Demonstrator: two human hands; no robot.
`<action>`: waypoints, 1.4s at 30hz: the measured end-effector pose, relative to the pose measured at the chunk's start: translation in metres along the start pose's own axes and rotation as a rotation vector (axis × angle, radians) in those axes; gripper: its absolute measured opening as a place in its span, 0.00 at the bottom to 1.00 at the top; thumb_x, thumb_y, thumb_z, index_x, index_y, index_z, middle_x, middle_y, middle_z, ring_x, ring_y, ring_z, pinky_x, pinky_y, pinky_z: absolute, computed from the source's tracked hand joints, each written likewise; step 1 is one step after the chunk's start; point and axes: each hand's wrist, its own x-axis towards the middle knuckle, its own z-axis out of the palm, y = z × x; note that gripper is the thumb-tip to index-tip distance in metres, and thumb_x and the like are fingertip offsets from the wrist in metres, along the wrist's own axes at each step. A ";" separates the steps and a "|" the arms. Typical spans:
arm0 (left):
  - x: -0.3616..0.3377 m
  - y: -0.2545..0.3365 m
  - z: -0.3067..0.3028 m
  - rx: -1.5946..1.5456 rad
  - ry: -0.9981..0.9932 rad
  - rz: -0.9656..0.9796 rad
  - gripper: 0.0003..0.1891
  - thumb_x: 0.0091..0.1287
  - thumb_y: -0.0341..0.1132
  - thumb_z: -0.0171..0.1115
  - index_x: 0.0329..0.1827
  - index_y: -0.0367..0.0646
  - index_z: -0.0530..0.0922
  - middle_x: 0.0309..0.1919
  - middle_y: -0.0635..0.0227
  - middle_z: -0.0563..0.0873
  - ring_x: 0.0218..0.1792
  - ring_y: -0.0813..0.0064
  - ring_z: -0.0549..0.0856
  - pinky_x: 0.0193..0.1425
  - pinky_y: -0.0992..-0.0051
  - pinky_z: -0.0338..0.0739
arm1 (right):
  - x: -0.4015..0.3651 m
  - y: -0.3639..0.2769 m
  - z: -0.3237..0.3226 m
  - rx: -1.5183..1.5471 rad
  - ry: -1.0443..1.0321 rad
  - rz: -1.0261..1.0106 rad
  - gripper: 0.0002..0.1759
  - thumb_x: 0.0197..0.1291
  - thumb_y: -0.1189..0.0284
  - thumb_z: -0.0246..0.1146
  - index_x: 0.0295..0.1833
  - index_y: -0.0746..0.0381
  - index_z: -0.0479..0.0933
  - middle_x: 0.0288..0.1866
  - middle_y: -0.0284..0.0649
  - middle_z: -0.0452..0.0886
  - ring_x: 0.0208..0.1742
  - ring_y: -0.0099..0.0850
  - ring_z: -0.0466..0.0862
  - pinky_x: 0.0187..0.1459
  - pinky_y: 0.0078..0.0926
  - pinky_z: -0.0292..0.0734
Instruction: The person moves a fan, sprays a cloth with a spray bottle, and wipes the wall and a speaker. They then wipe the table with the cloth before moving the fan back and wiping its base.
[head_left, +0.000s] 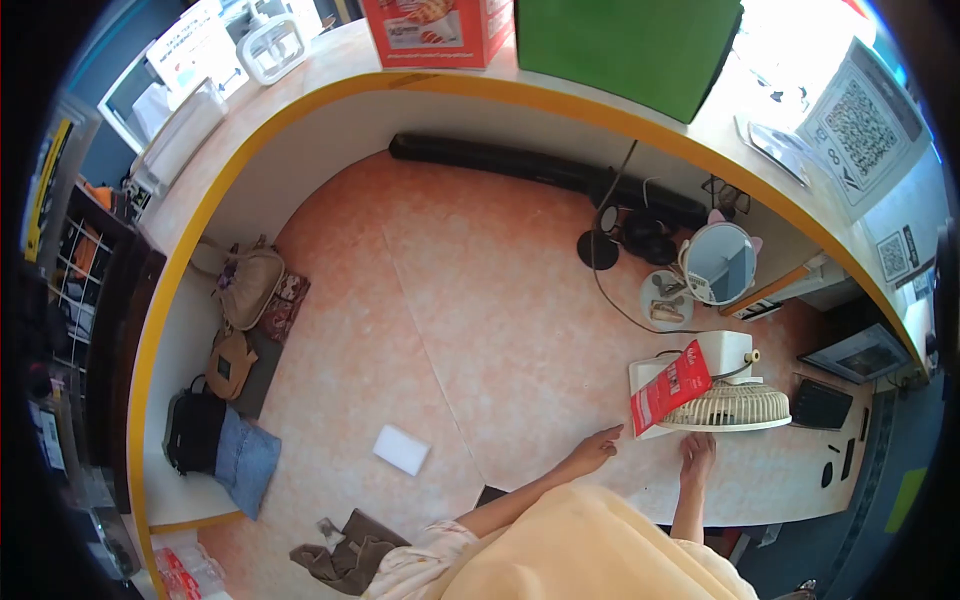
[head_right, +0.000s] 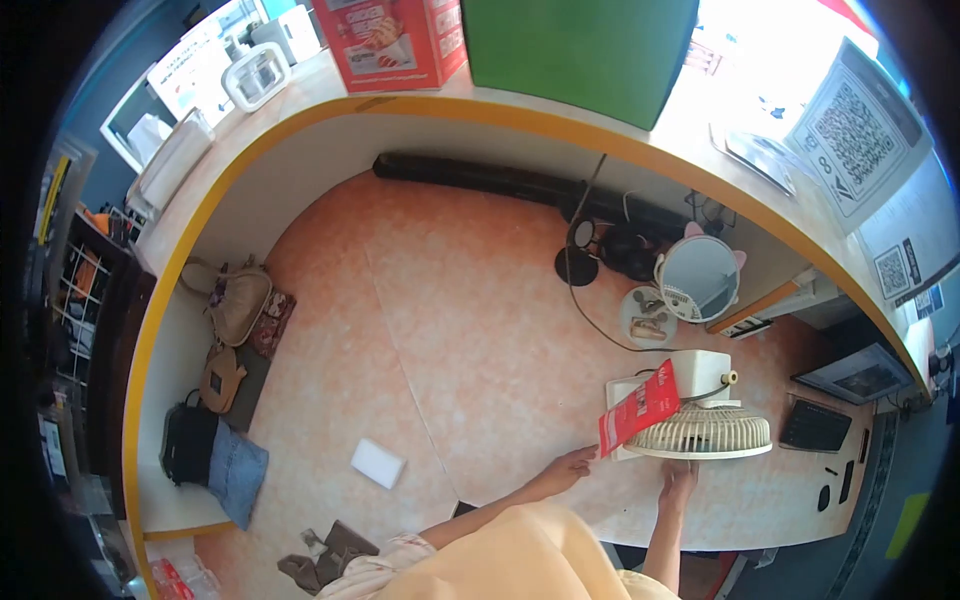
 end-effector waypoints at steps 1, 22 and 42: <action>-0.014 -0.001 -0.013 -0.045 0.022 0.025 0.28 0.65 0.23 0.53 0.72 0.42 0.67 0.62 0.58 0.78 0.60 0.70 0.77 0.64 0.70 0.73 | -0.003 0.013 -0.015 -0.122 -0.022 -0.020 0.13 0.64 0.73 0.60 0.54 0.58 0.74 0.38 0.28 0.78 0.33 0.18 0.75 0.29 0.17 0.69; -0.426 0.011 -0.047 0.438 1.659 -0.053 0.10 0.64 0.22 0.57 0.44 0.42 0.82 0.48 0.62 0.84 0.48 0.62 0.83 0.50 0.67 0.77 | -0.411 0.169 0.276 -0.673 -2.212 -0.951 0.05 0.58 0.75 0.61 0.40 0.61 0.78 0.37 0.44 0.79 0.44 0.43 0.81 0.43 0.41 0.79; -0.480 -0.069 -0.060 0.967 1.521 -0.566 0.30 0.61 0.39 0.67 0.65 0.38 0.69 0.65 0.51 0.71 0.67 0.46 0.68 0.70 0.51 0.62 | -0.488 0.254 0.275 -0.558 -2.184 -0.407 0.18 0.49 0.77 0.68 0.47 0.59 0.75 0.50 0.41 0.76 0.47 0.36 0.81 0.49 0.32 0.78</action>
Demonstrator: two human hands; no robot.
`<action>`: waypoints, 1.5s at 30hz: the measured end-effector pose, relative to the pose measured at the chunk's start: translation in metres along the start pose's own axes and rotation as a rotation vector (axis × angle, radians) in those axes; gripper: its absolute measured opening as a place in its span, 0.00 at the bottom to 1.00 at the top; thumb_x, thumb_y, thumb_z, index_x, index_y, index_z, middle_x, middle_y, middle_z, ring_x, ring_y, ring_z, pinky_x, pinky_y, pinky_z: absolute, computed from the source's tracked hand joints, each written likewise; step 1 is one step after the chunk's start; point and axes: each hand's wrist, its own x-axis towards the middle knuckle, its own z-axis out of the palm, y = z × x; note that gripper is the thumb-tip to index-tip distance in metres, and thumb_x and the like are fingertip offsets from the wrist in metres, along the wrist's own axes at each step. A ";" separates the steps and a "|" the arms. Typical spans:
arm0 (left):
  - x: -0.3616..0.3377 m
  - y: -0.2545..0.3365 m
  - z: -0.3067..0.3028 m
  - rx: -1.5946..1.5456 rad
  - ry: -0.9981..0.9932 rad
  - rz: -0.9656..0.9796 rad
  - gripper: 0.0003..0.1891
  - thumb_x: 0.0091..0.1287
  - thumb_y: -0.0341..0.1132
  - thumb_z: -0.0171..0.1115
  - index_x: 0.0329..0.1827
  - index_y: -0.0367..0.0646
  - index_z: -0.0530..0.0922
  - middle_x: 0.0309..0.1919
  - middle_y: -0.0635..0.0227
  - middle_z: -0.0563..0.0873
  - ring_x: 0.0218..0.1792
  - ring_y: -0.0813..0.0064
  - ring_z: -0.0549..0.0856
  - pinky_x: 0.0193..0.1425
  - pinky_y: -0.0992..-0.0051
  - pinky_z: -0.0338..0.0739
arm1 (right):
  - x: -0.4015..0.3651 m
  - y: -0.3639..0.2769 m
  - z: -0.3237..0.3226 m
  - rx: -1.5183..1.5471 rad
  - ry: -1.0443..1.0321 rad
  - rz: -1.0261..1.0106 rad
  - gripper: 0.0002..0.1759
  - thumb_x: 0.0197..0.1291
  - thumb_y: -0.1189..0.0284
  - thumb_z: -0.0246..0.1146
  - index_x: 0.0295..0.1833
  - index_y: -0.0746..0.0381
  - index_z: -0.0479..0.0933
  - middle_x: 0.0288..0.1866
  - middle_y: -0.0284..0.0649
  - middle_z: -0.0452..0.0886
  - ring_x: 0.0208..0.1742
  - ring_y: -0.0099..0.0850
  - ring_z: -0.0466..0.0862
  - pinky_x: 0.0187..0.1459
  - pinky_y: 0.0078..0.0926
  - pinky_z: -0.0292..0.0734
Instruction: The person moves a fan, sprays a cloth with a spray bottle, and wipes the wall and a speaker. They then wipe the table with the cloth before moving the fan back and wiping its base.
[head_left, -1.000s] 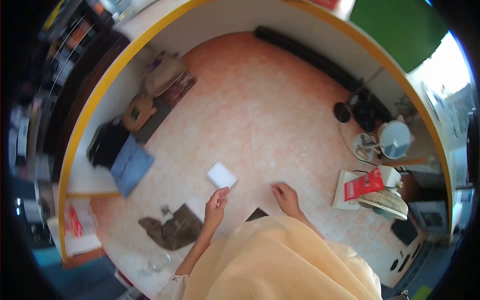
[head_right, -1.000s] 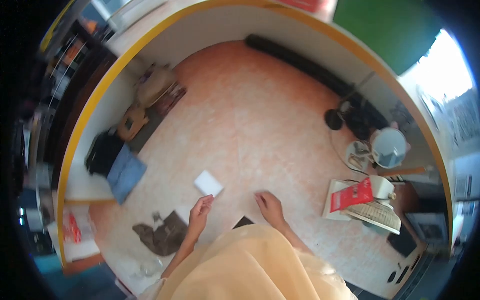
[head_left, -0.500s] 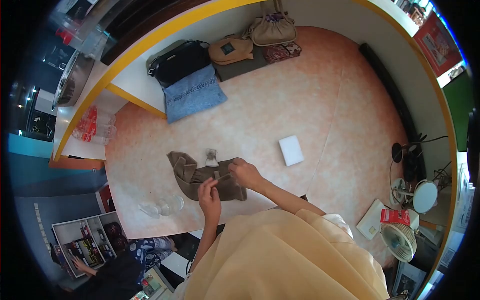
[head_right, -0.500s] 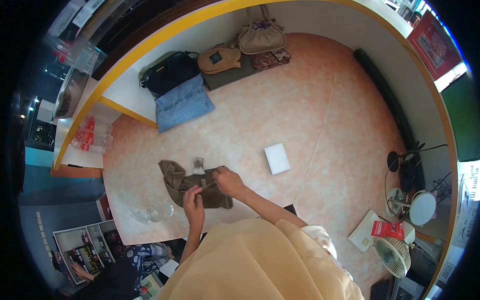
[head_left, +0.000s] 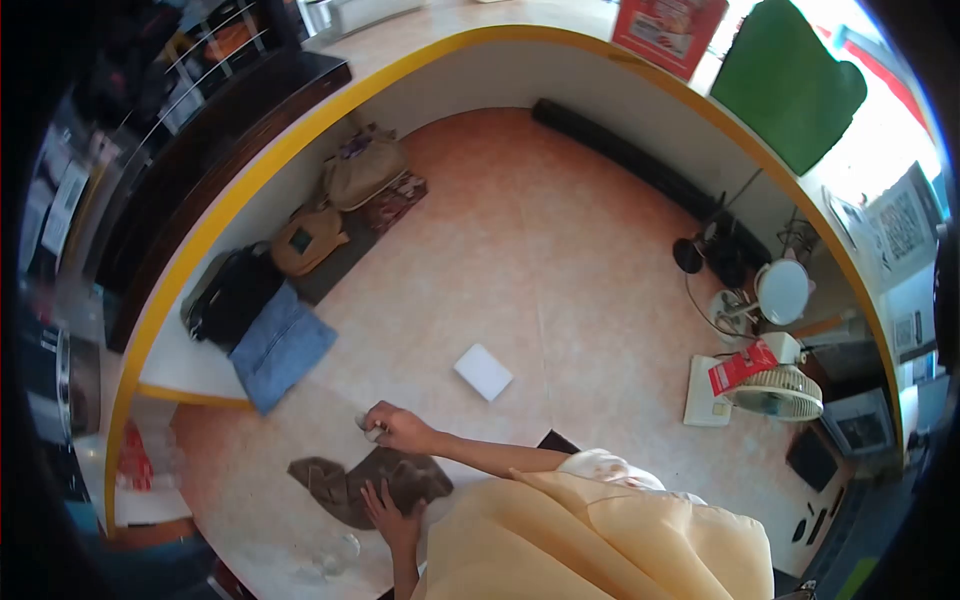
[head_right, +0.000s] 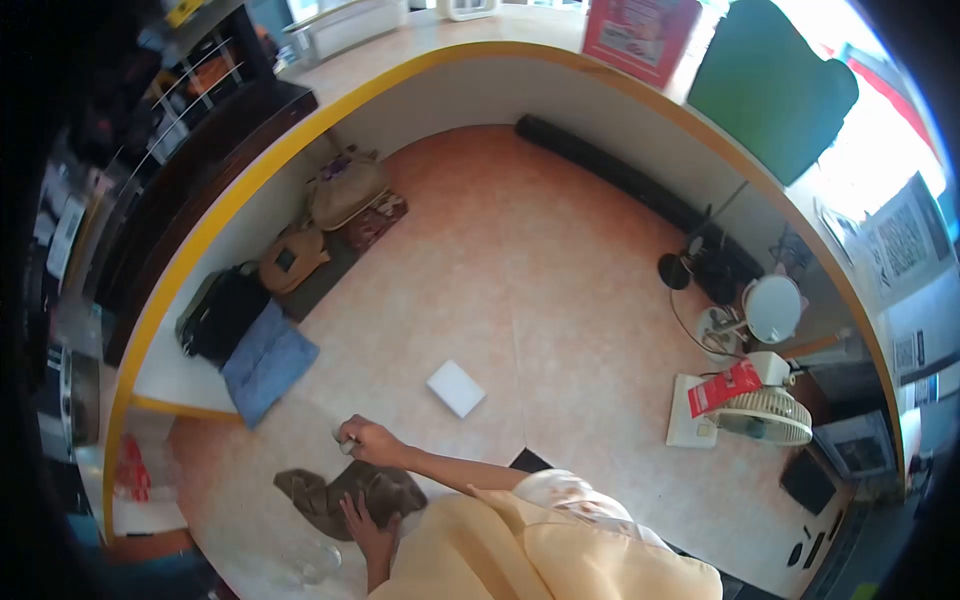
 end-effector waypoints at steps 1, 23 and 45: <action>-0.003 -0.012 0.010 -0.015 -0.008 0.023 0.30 0.60 0.39 0.67 0.65 0.38 0.69 0.65 0.50 0.71 0.67 0.47 0.68 0.69 0.52 0.62 | -0.006 -0.001 -0.024 0.185 0.086 0.070 0.17 0.49 0.77 0.68 0.47 0.59 0.74 0.48 0.39 0.77 0.45 0.33 0.81 0.47 0.30 0.78; 0.196 0.358 -0.009 -1.008 -0.173 0.273 0.19 0.65 0.38 0.65 0.52 0.35 0.73 0.37 0.54 0.86 0.40 0.56 0.86 0.49 0.65 0.77 | -0.248 -0.062 -0.277 0.790 1.247 0.091 0.16 0.52 0.81 0.53 0.48 0.63 0.73 0.47 0.39 0.77 0.43 0.28 0.78 0.43 0.29 0.77; 0.044 0.107 0.017 -1.648 0.174 -0.848 0.14 0.72 0.45 0.54 0.52 0.45 0.72 0.43 0.69 0.82 0.41 0.78 0.82 0.38 0.76 0.79 | -0.056 -0.090 -0.040 -0.019 -0.255 0.184 0.20 0.56 0.78 0.65 0.57 0.61 0.75 0.53 0.42 0.79 0.54 0.37 0.79 0.54 0.33 0.76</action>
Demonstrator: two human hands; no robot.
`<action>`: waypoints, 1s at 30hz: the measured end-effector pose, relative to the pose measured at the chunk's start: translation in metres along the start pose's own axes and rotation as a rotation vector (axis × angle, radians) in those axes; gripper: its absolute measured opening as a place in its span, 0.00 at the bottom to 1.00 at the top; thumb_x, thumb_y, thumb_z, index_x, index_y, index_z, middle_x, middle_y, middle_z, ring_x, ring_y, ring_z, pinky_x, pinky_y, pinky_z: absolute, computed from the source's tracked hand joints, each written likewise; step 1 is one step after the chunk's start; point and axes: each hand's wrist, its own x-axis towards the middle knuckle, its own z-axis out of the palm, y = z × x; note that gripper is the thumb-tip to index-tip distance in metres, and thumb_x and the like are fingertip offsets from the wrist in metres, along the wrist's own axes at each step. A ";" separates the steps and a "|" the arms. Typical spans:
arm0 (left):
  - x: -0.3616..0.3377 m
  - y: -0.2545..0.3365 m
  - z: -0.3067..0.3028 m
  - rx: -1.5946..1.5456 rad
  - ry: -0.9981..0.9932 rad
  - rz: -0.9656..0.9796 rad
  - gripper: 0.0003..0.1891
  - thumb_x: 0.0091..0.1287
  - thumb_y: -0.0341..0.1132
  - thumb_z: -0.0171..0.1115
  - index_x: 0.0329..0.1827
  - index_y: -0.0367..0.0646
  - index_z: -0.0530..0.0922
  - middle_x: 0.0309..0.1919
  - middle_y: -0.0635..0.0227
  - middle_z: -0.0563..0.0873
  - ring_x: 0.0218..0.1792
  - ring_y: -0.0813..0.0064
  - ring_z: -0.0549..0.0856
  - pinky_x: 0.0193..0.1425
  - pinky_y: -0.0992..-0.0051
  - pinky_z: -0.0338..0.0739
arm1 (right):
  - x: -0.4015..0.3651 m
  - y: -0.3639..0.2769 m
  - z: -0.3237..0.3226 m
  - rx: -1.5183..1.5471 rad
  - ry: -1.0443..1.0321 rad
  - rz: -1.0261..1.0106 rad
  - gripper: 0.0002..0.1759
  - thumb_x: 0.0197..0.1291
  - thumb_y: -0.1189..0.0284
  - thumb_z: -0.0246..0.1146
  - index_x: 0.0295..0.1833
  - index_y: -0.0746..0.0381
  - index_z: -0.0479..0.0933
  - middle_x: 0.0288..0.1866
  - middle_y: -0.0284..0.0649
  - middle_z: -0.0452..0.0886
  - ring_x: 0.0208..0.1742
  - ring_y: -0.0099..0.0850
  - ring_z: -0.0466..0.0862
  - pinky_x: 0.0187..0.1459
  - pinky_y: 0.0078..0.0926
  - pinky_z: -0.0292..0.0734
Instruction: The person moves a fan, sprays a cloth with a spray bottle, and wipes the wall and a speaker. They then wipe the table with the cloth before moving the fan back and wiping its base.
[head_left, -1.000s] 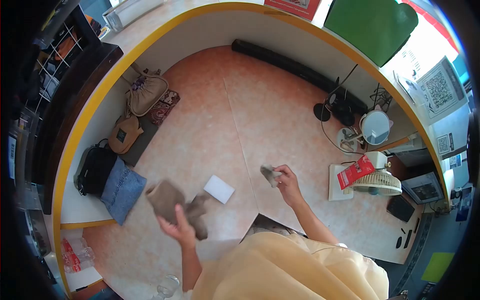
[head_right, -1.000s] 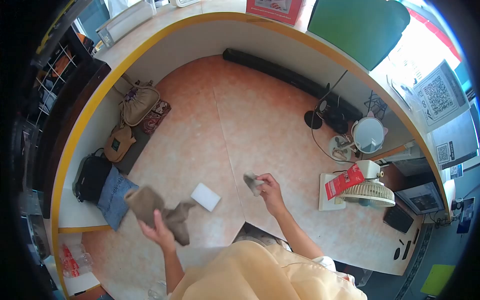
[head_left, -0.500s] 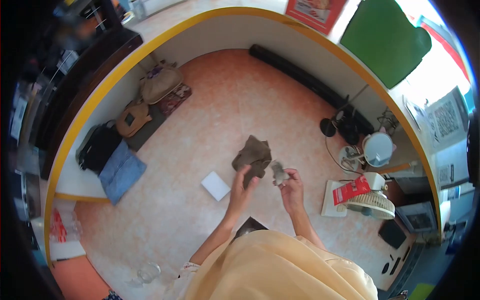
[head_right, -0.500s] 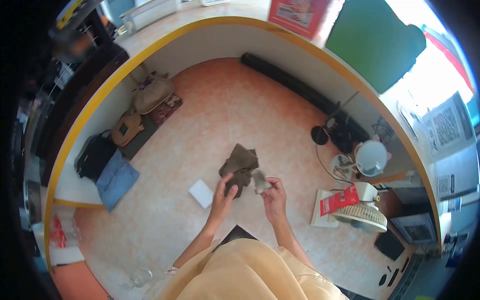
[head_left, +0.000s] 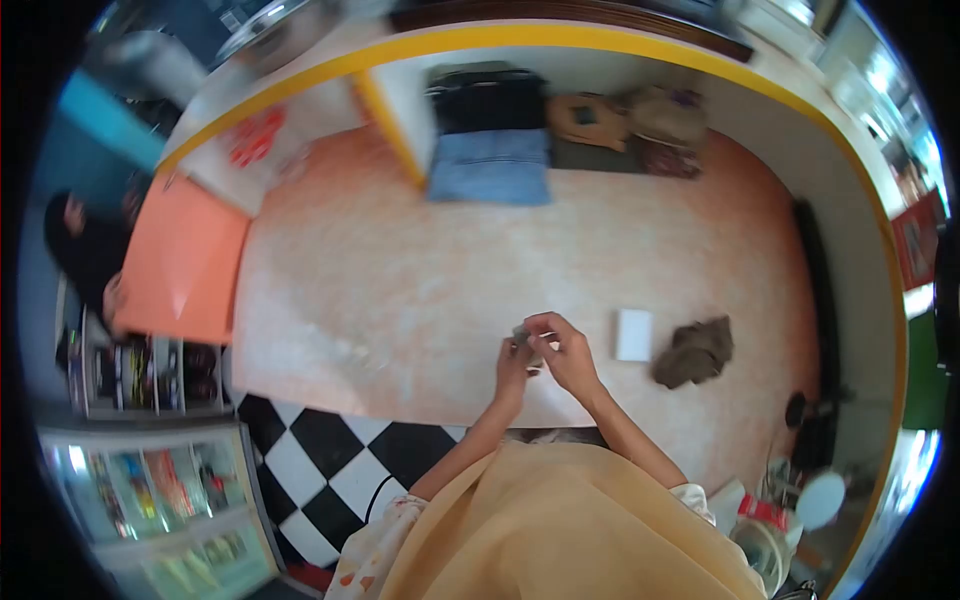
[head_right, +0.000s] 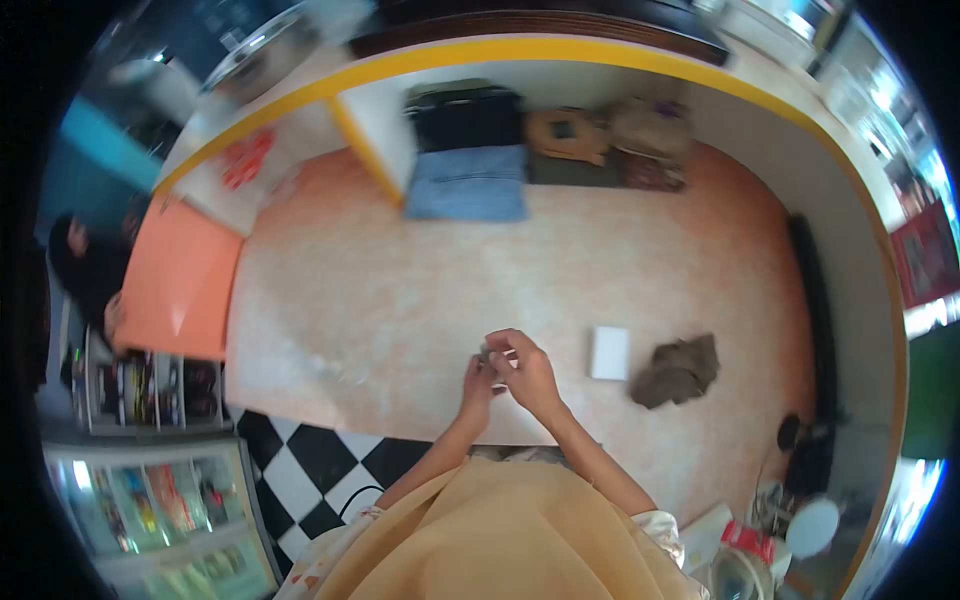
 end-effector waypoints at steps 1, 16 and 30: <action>-0.004 -0.001 -0.011 -0.090 0.040 -0.025 0.14 0.73 0.46 0.52 0.51 0.45 0.73 0.44 0.71 0.81 0.41 0.79 0.81 0.37 0.77 0.77 | 0.010 -0.008 0.025 -0.008 -0.128 -0.020 0.21 0.56 0.76 0.65 0.57 0.62 0.75 0.54 0.43 0.79 0.56 0.38 0.79 0.55 0.33 0.76; -0.005 -0.045 -0.121 -0.178 0.063 -0.019 0.14 0.72 0.47 0.53 0.49 0.48 0.72 0.40 0.74 0.77 0.41 0.81 0.76 0.44 0.75 0.71 | 0.098 -0.025 0.284 -0.121 -0.449 -0.482 0.40 0.50 0.67 0.73 0.69 0.60 0.65 0.63 0.49 0.72 0.63 0.46 0.73 0.62 0.40 0.68; 0.011 0.051 -0.015 -0.139 -0.354 0.031 0.18 0.73 0.43 0.45 0.58 0.45 0.74 0.44 0.73 0.78 0.48 0.78 0.76 0.49 0.73 0.72 | -0.010 -0.121 -0.028 0.159 0.401 -0.329 0.13 0.59 0.71 0.67 0.48 0.66 0.79 0.44 0.40 0.82 0.44 0.27 0.82 0.45 0.25 0.77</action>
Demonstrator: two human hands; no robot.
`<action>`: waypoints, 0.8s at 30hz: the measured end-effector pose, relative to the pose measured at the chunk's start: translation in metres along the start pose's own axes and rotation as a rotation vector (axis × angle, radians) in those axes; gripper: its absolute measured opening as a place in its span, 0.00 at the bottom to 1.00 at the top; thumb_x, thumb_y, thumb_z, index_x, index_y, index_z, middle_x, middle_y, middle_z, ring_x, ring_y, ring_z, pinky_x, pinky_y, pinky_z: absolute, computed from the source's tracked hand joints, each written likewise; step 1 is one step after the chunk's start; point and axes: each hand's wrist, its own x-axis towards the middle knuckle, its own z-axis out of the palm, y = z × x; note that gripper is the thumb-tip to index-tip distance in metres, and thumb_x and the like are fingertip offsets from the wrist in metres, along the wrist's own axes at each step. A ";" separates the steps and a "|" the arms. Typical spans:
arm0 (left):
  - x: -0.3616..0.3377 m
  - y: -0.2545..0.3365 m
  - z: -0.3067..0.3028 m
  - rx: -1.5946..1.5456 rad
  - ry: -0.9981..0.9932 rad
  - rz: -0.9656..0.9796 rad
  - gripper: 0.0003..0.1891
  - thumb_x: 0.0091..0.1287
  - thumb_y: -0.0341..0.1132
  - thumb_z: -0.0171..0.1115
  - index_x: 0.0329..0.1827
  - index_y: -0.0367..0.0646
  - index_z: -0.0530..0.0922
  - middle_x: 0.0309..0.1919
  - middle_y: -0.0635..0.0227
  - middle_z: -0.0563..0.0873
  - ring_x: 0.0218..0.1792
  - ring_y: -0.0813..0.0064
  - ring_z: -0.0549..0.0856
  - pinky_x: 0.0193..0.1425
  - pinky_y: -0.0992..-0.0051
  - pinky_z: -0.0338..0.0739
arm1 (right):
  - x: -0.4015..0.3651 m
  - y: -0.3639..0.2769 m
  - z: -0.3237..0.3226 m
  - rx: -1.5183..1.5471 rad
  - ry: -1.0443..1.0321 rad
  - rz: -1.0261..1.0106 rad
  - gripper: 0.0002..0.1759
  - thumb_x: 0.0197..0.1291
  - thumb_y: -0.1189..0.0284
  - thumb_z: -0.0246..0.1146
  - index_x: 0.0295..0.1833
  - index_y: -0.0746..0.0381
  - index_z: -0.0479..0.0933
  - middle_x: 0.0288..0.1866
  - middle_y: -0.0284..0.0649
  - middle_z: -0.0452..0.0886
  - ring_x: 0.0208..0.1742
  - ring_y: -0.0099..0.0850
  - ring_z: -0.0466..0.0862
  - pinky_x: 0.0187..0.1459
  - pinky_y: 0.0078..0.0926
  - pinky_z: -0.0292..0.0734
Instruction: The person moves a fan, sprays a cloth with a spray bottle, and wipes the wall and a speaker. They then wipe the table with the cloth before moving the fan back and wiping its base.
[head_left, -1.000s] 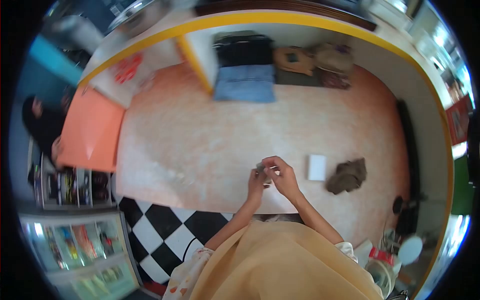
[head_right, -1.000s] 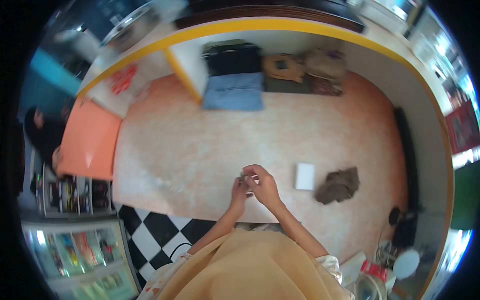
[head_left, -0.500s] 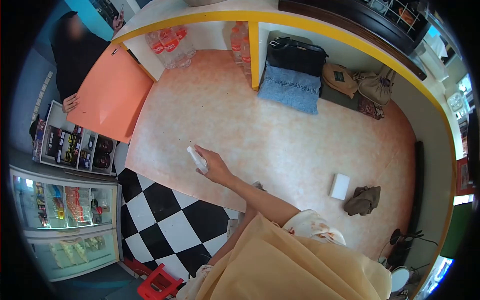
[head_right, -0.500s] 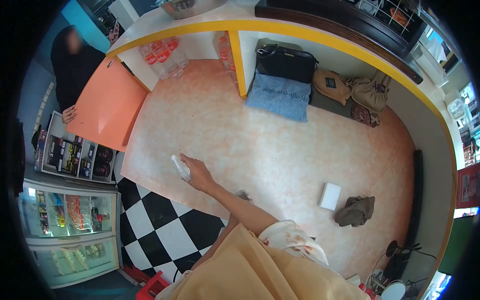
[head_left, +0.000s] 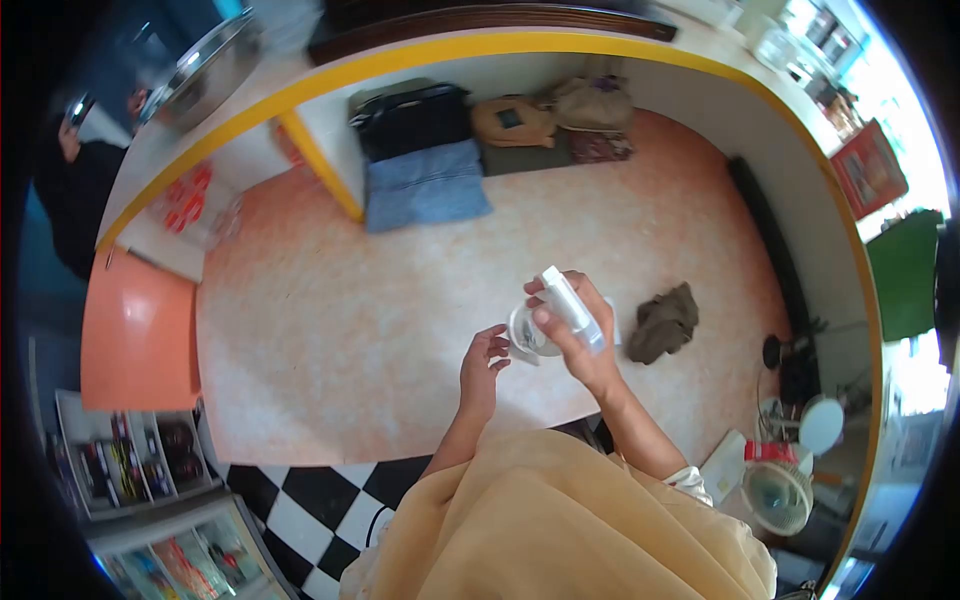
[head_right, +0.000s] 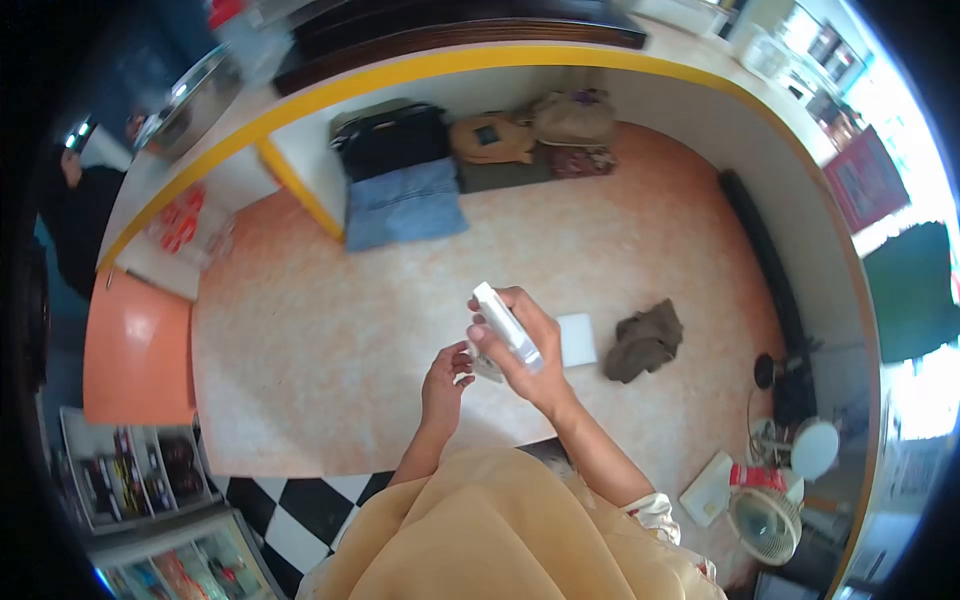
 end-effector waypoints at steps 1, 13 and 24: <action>0.005 0.002 0.013 0.086 -0.105 0.021 0.18 0.72 0.43 0.45 0.57 0.45 0.74 0.44 0.74 0.77 0.49 0.78 0.76 0.49 0.73 0.71 | -0.004 -0.007 -0.019 -0.084 0.023 0.015 0.13 0.60 0.70 0.67 0.48 0.66 0.79 0.43 0.40 0.82 0.44 0.26 0.82 0.45 0.24 0.76; 0.067 -0.115 0.107 1.078 -0.204 0.672 0.28 0.61 0.38 0.69 0.61 0.38 0.68 0.58 0.52 0.72 0.60 0.51 0.70 0.65 0.58 0.65 | -0.117 -0.005 -0.168 -0.269 0.800 0.080 0.15 0.61 0.65 0.67 0.47 0.65 0.79 0.40 0.35 0.81 0.41 0.22 0.78 0.44 0.21 0.72; 0.020 -0.140 0.137 1.098 -0.478 0.838 0.16 0.60 0.30 0.65 0.51 0.41 0.77 0.52 0.57 0.76 0.55 0.55 0.76 0.61 0.58 0.68 | -0.172 0.008 -0.208 -0.247 0.998 0.209 0.18 0.63 0.61 0.65 0.46 0.67 0.79 0.42 0.39 0.81 0.43 0.26 0.80 0.44 0.25 0.76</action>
